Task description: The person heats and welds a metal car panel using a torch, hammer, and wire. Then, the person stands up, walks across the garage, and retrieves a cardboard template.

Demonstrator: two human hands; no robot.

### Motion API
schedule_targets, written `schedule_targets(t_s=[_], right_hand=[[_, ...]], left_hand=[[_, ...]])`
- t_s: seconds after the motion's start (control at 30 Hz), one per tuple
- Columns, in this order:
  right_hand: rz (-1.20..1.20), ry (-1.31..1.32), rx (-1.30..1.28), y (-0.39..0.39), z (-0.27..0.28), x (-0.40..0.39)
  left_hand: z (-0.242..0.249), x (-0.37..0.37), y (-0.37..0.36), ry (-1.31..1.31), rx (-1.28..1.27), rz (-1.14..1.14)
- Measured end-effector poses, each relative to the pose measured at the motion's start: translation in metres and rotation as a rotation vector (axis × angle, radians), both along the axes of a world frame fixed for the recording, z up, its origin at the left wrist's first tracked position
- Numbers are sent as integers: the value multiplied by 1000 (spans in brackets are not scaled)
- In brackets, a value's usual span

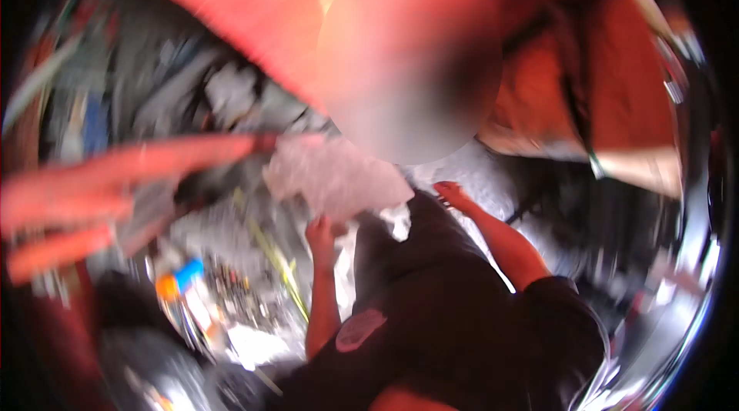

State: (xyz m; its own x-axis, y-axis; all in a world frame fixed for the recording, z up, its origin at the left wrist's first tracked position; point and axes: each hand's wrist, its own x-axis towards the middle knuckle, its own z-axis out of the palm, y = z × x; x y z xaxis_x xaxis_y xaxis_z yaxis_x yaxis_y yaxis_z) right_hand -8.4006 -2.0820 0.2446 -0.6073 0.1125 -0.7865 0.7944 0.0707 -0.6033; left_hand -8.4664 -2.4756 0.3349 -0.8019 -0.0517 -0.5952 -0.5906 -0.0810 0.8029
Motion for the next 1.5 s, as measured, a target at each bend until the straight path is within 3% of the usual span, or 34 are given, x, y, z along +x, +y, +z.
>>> schedule_targets(t_s=[0.07, 0.1, 0.17, 0.2, 0.33, 0.4, 0.47, 0.53, 0.6, 0.67, 0.73, 0.83, 0.97, 1.1, 1.2, 1.33, 1.5], right_hand=[[-121, 59, 2, -9, 12, 23], [25, 547, 127, -5, -17, 57], [127, 598, 213, -10, -5, 74], [9, 177, 107, -23, 48, 81], [-326, 105, -192, -25, 50, 192], [-719, -38, -310, -38, 84, 233], [-748, 192, -348, -40, 45, 309], [-1084, 113, -381, -54, 104, 339], [-1191, 305, -496, -66, 124, 375], [-1098, 425, -233, -74, 133, 416], [-1314, 452, -458, -84, 111, 470], [-1535, 515, -510, -96, 124, 526], [-1615, 564, -343, -98, 121, 593], [-1669, 489, -100, -83, 141, 659], [-1759, 407, 87, -67, 141, 700], [-2109, 506, 139, -46, 136, 756], [-2206, 533, 207, -1, 138, 836]], left_hand=[[-9, 4, 13, -72, 199, -111], [-1, 4, 22, -99, 228, -168], [-4, 1, 26, -187, 262, -347], [-1, 1, 30, -239, 270, -451], [7, -1, 64, -382, 254, -776], [19, 8, 98, -354, 220, -942], [16, 24, 122, -345, 228, -1095], [35, 44, 155, -375, 195, -1235], [50, 71, 187, -380, 260, -1326], [56, 106, 216, -407, 271, -1424], [43, 143, 243, -353, 259, -1554], [17, 192, 281, -507, 269, -1619], [-4, 266, 320, -588, 142, -1838], [-14, 347, 366, -179, -393, -2099], [-21, 373, 396, 59, -591, -2252], [-38, 402, 434, 61, -655, -2299], [-63, 448, 498, 48, -784, -2341]])
